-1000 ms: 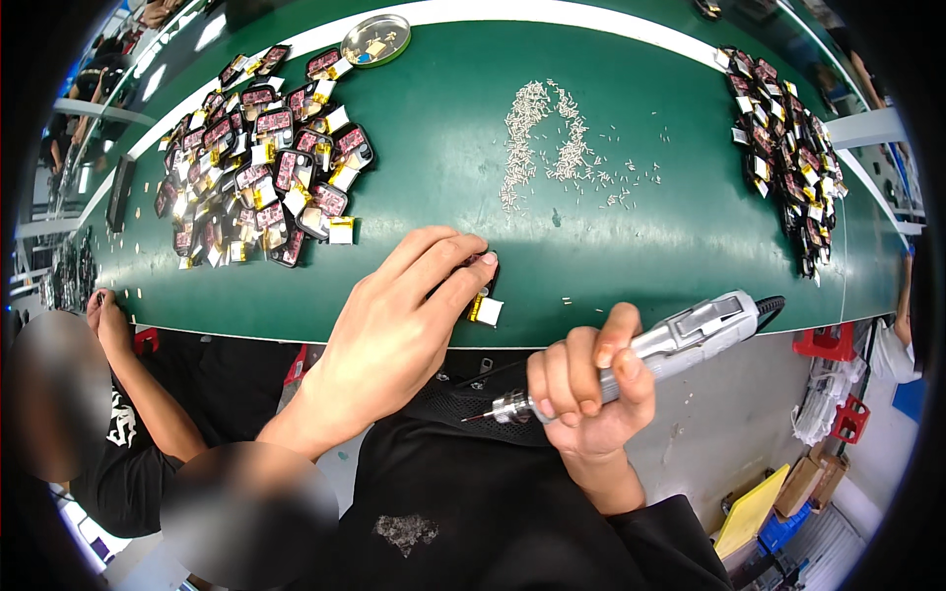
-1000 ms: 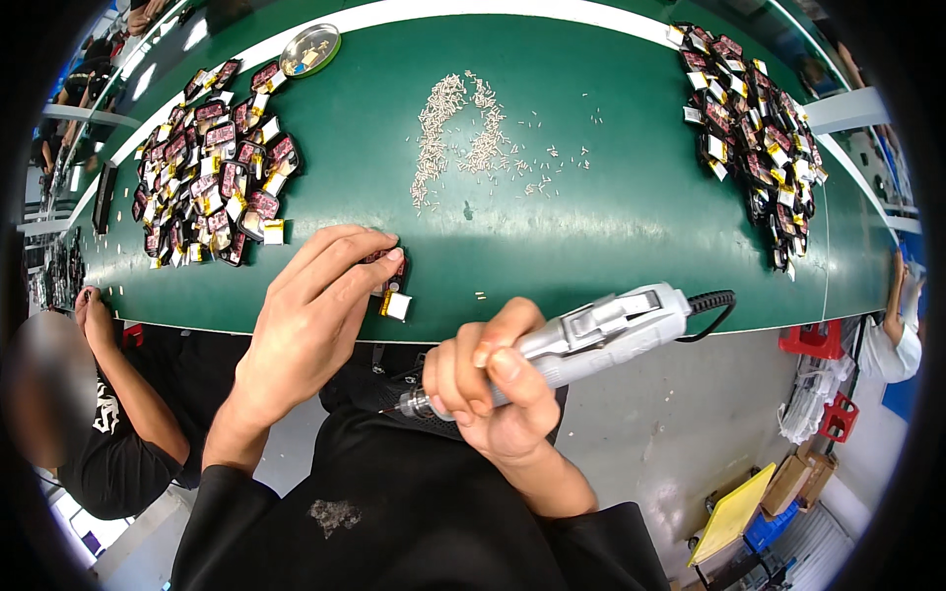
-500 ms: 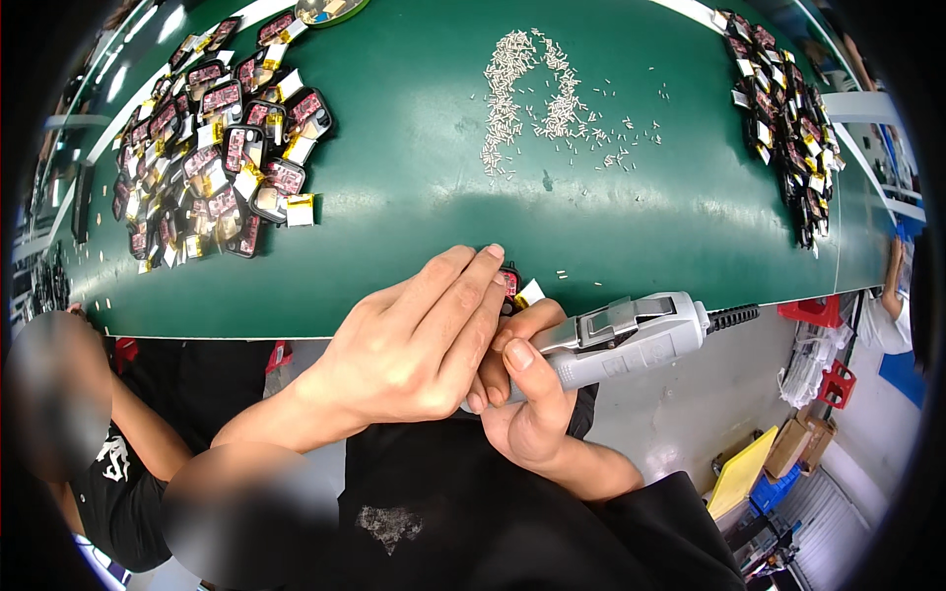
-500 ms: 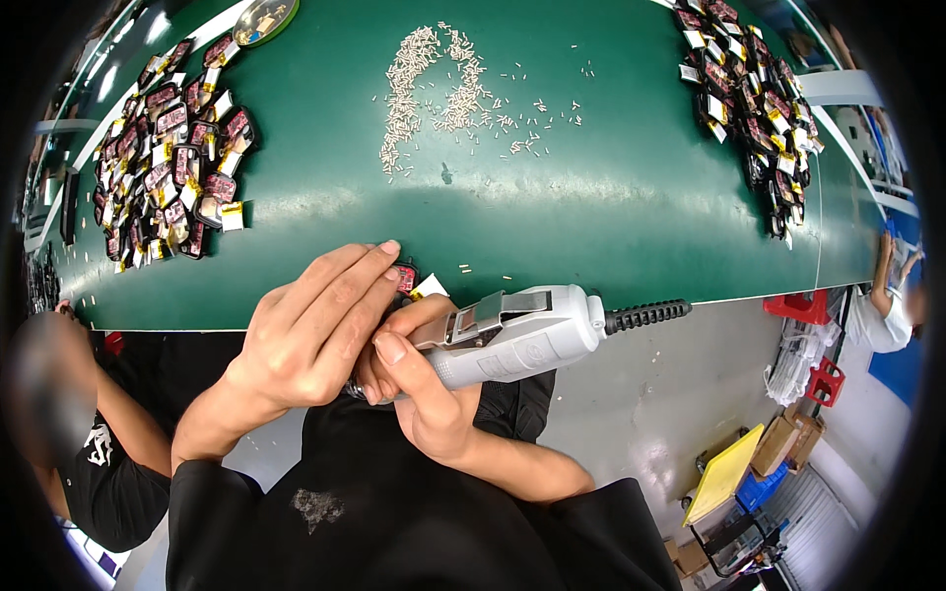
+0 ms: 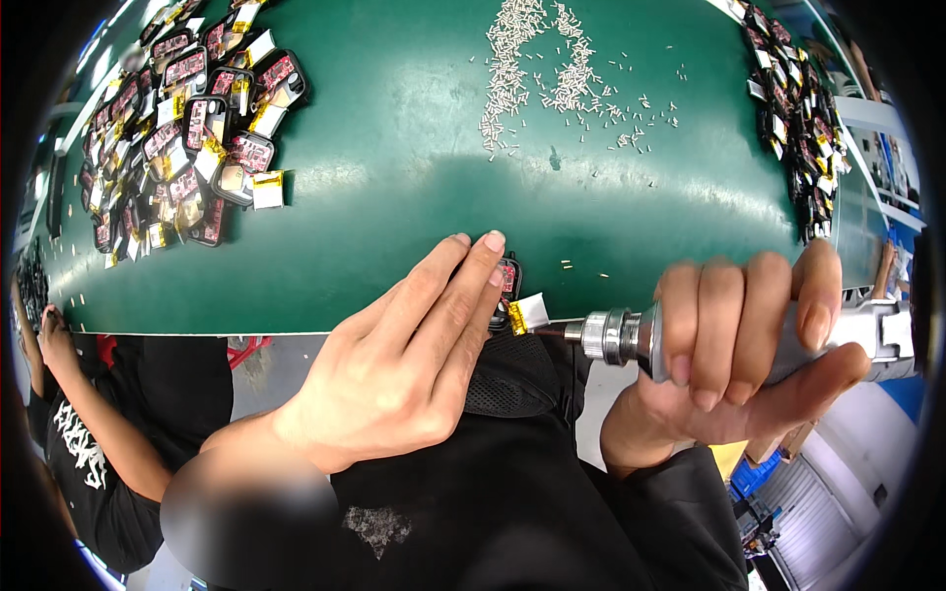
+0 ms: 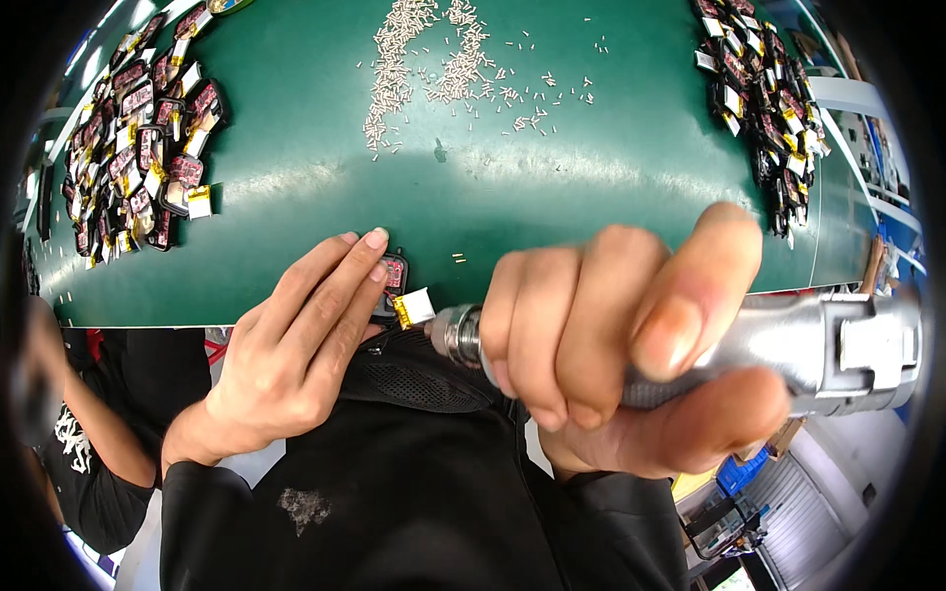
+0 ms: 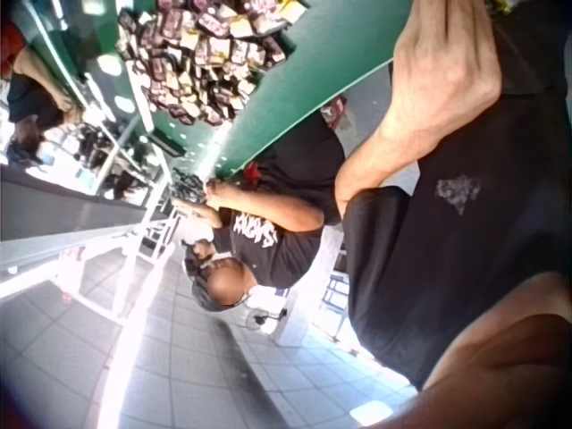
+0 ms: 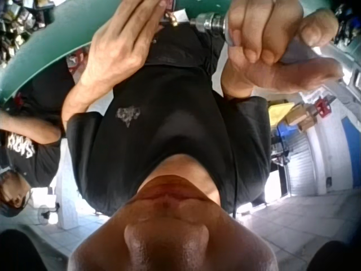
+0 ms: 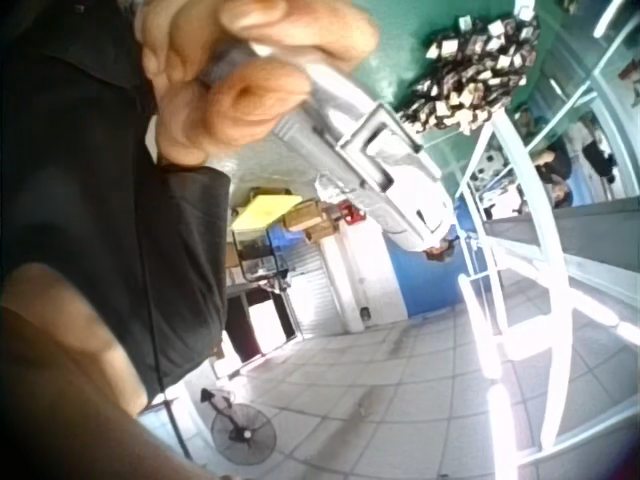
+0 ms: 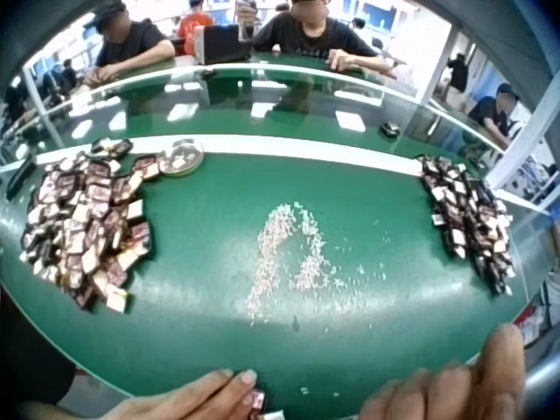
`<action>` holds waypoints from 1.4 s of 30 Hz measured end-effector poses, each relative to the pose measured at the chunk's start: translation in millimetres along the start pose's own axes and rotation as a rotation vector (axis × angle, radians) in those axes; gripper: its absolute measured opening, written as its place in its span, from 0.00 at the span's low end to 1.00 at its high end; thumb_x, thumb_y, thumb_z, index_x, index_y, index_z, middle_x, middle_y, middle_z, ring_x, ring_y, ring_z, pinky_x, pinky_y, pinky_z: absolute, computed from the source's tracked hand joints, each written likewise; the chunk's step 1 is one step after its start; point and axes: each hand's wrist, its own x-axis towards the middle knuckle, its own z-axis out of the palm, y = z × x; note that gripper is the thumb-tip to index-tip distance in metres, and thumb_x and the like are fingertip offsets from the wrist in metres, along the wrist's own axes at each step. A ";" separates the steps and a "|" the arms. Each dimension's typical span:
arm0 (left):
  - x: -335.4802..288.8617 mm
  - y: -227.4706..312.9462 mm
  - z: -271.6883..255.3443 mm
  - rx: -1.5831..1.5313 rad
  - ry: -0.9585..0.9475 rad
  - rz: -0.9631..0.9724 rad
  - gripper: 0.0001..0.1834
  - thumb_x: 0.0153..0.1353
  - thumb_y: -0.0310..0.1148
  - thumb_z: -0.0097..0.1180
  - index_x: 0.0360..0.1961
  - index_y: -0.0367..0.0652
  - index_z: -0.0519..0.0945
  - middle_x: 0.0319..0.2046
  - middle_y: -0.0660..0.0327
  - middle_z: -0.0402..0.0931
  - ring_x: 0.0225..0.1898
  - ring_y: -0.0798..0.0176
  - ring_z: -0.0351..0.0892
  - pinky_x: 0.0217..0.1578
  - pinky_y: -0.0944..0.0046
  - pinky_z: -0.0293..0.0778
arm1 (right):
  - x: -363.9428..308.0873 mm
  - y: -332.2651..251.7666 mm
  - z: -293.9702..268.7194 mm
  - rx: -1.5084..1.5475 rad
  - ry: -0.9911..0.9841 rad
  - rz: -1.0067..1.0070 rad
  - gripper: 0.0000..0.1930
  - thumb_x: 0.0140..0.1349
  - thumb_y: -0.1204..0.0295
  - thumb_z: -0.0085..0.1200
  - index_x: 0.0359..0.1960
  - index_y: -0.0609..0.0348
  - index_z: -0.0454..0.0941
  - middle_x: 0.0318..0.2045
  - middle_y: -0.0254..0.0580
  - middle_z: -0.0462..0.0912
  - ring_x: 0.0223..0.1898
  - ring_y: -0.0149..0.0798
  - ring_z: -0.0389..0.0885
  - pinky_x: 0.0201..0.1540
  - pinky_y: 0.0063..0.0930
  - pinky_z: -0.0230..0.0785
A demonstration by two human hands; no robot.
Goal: The person is using an electric screwdriver to assemble small electronic components on a factory assembly line.
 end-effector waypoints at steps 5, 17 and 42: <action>-1.7 -1.5 2.1 0.014 -0.010 -0.012 0.24 0.38 0.23 0.60 0.40 0.19 0.76 0.45 0.41 0.75 0.44 0.45 0.77 0.41 0.56 0.79 | 17.1 12.6 -16.4 -0.049 -0.105 0.066 0.18 0.69 0.51 0.40 0.38 0.54 0.68 0.15 0.29 0.64 0.15 0.26 0.63 0.26 0.24 0.62; 1.3 -3.6 5.0 -0.050 0.032 0.004 0.22 0.40 0.23 0.60 0.38 0.19 0.77 0.42 0.42 0.77 0.43 0.46 0.78 0.39 0.56 0.80 | 22.4 15.2 -15.2 -0.195 -0.164 0.161 0.15 0.69 0.54 0.41 0.33 0.51 0.63 0.14 0.28 0.64 0.13 0.24 0.61 0.23 0.22 0.61; -17.8 -100.0 -89.1 0.536 0.214 -0.512 0.26 0.52 0.18 0.53 0.56 0.37 0.69 0.57 0.51 0.67 0.59 0.46 0.63 0.58 0.52 0.62 | 0.2 1.5 -32.8 0.072 -0.017 -0.136 0.12 0.68 0.61 0.45 0.35 0.56 0.61 0.10 0.27 0.60 0.09 0.24 0.57 0.16 0.20 0.57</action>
